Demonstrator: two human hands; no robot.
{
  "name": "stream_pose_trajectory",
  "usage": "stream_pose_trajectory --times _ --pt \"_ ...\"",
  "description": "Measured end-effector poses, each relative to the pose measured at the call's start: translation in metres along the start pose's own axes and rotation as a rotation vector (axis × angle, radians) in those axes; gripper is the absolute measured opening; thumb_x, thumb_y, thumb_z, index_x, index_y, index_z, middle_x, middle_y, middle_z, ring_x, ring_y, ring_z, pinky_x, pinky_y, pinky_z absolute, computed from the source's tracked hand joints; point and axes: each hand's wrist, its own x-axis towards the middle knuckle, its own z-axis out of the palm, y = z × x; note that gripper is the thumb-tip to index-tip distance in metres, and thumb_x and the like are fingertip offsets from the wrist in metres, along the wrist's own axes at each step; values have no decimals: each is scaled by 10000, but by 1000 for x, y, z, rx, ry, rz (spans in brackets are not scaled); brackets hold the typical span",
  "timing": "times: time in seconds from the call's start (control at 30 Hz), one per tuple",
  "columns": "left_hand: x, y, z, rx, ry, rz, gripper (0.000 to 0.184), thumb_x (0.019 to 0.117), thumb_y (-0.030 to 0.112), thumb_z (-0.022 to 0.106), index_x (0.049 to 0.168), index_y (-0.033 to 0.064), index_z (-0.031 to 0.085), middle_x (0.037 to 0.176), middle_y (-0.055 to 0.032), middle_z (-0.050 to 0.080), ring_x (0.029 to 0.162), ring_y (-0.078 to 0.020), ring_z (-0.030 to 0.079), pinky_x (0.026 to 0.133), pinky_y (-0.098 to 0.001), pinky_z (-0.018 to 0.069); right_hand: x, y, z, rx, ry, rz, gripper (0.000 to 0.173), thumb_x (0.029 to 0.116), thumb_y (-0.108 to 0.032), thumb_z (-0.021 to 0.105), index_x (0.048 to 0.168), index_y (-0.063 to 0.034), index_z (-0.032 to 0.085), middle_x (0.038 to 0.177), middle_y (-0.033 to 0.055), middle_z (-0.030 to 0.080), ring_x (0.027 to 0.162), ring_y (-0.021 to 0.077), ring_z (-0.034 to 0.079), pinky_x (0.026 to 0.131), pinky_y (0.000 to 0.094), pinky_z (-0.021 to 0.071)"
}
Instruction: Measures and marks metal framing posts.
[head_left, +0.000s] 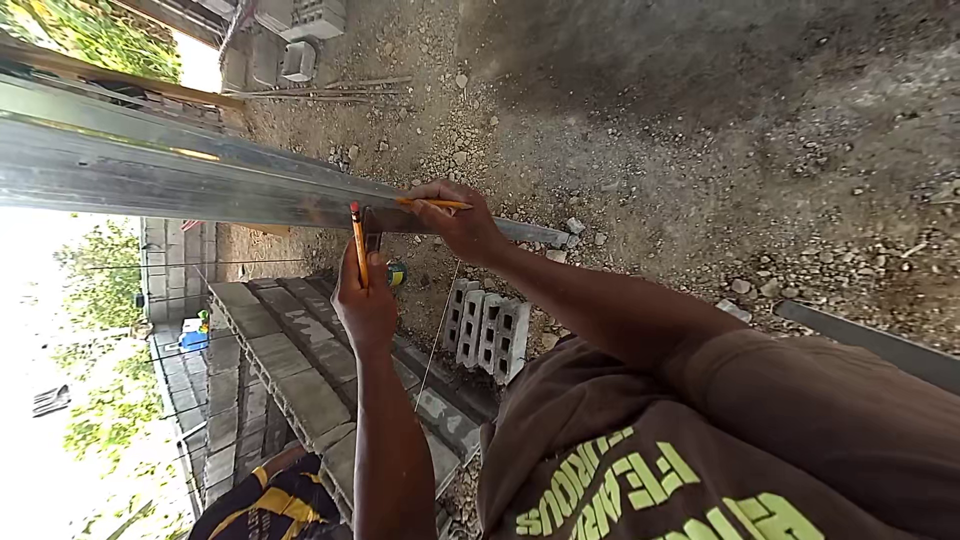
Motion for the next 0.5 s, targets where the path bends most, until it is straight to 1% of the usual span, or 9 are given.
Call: stream_pose_trajectory --times 0.1,0.2,0.3,0.37,0.43,0.47,0.5 --pt "-2 -2 0 -20 -3 -4 414 1077 373 527 1439 176 556 952 -27 685 640 -97 585 583 -292 520 -4 0 0 10 -46 14 184 1004 -65 623 1141 20 712 1100 113 751 1000 156 727 908 334 609" --pt "-5 -7 0 -51 -7 3 390 1080 349 526 1419 161 565 936 -11 686 614 -86 577 551 -278 513 -3 1 1 -11 -71 -22 177 1002 -64 623 1126 19 718 1128 112 748 1038 154 715 930 335 595" --pt "-11 -13 0 -93 2 3 369 1078 327 533 1399 148 572 924 8 695 594 -71 566 529 -258 497 -1 1 0 5 -107 5 186 1009 -61 611 1141 22 713 1149 125 740 1064 183 721 961 366 605" --pt "-16 -16 0 -133 11 2 372 1076 323 538 1404 150 571 933 14 702 595 -68 571 523 -254 495 0 0 0 -13 -110 11 182 1012 -74 618 1135 12 720 1145 110 745 1069 172 718 968 359 600" --pt "-22 -19 -2 -184 21 10 379 1075 307 541 1416 143 563 942 15 704 596 -70 569 520 -249 491 2 -2 -2 -52 -58 9 196 1020 -98 614 1150 -5 728 1134 89 748 1042 142 712 938 332 593" --pt "-26 -21 -4 -223 32 10 379 1075 291 544 1418 130 561 942 13 706 597 -69 571 522 -244 494 3 -3 -3 -74 -5 16 213 1030 -114 598 1168 -13 724 1132 84 742 1018 131 704 906 322 590" --pt "-31 -22 -6 -281 51 7 379 1073 270 549 1416 110 561 941 8 708 597 -66 573 521 -233 496 4 -2 -6 -87 46 20 229 1038 -124 578 1186 -15 714 1137 86 731 1016 132 693 901 322 582"
